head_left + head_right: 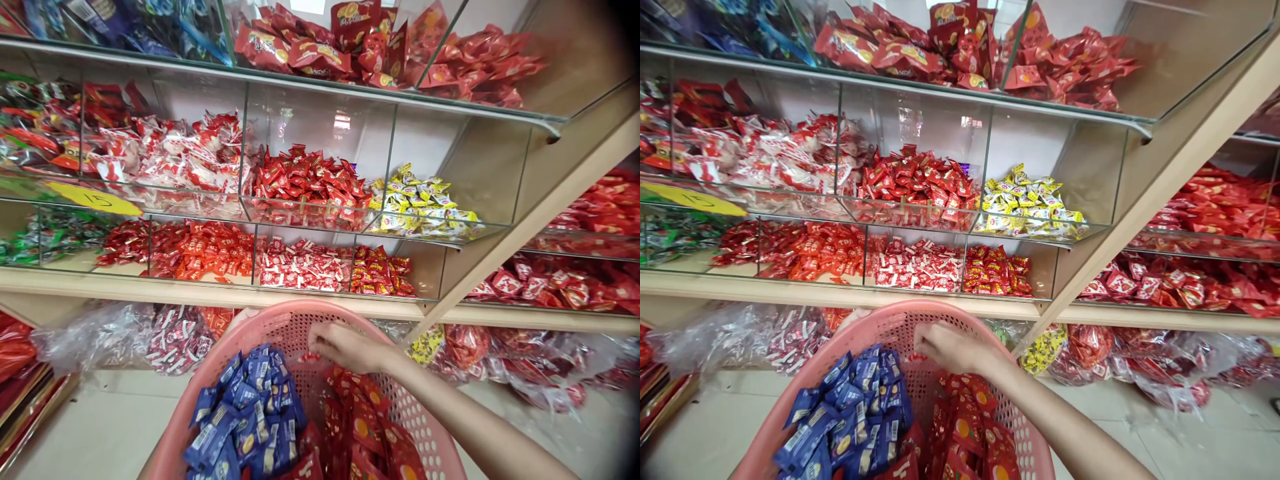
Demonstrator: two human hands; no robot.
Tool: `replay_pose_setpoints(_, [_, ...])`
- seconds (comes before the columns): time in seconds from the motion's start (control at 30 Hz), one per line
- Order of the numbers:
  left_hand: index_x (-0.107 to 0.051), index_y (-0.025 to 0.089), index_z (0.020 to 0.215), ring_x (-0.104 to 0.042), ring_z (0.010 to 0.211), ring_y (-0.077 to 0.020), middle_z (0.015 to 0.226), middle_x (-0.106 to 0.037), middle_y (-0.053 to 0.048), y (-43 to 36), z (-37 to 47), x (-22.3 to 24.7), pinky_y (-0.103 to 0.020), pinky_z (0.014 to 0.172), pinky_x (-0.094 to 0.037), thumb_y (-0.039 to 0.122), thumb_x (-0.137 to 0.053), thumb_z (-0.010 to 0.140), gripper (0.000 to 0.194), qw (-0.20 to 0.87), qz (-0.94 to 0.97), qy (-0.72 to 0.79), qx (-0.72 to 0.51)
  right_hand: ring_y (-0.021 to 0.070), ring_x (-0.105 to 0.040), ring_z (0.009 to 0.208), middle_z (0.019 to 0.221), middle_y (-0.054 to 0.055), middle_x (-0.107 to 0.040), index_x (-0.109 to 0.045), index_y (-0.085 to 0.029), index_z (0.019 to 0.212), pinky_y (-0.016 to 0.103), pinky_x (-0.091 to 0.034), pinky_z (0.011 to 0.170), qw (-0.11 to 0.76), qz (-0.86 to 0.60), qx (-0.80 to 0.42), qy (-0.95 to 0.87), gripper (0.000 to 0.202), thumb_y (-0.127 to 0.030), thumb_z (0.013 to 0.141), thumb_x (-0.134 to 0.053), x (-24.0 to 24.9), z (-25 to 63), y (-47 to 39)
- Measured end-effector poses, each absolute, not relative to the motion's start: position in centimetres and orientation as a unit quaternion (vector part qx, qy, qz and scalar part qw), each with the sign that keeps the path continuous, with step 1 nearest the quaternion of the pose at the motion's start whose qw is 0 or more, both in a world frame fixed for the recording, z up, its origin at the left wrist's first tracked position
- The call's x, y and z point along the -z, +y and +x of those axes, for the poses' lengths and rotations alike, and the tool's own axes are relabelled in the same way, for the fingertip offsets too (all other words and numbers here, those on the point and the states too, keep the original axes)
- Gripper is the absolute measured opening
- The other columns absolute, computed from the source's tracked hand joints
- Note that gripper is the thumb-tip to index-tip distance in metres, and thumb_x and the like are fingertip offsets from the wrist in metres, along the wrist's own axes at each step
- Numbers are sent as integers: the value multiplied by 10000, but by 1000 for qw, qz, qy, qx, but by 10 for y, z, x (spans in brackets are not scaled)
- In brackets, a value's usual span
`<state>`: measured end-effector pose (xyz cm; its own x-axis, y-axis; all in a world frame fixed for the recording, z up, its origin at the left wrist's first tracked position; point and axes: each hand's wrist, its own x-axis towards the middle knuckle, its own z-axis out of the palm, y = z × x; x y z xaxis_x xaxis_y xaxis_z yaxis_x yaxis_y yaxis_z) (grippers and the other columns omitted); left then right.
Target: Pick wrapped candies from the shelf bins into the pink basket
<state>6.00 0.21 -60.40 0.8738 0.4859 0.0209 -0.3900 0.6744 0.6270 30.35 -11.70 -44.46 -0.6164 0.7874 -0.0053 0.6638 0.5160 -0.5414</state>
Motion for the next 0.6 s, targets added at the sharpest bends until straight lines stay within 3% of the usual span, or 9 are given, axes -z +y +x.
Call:
replay_pose_setpoints(0.1, [-483,34,1207,-353,1213,-281,1257,-475,-147,1,59,600,-453,1015,-164,297,-318,789,521,935,250,73,-241,79,-422,580,663,-20,-510,-530,-145,744,181,-310,513,-21,-390,-339,-856,77,-144,782,-463,474,300,-105])
replay_pose_setpoints(0.2, [-481,35,1204,-317,1239,-281,1294,-431,-155,3,57,602,-461,1023,-138,291,-343,757,534,945,228,46,-230,71,-418,566,641,-24,-506,-557,-118,731,170,-301,485,-96,-359,-395,-840,84,-97,747,-477,496,295,-93])
replay_pose_setpoints(0.47, [-467,33,1216,-279,1251,-292,1273,-460,-142,6,54,611,-446,1020,-136,326,-329,775,547,942,225,75,-239,72,-499,618,684,-23,-576,-602,-113,779,149,-365,528,-136,-329,-449,-820,225,39,661,-485,533,278,-91])
replay_pose_setpoints(0.6, [-437,32,1246,-277,1256,-275,1299,-431,-138,8,53,614,-432,1022,-148,321,-306,797,549,944,242,53,-217,83,-519,618,703,-18,-611,-617,-139,745,160,-369,533,-137,-358,-370,-846,111,-75,698,-539,535,271,-98])
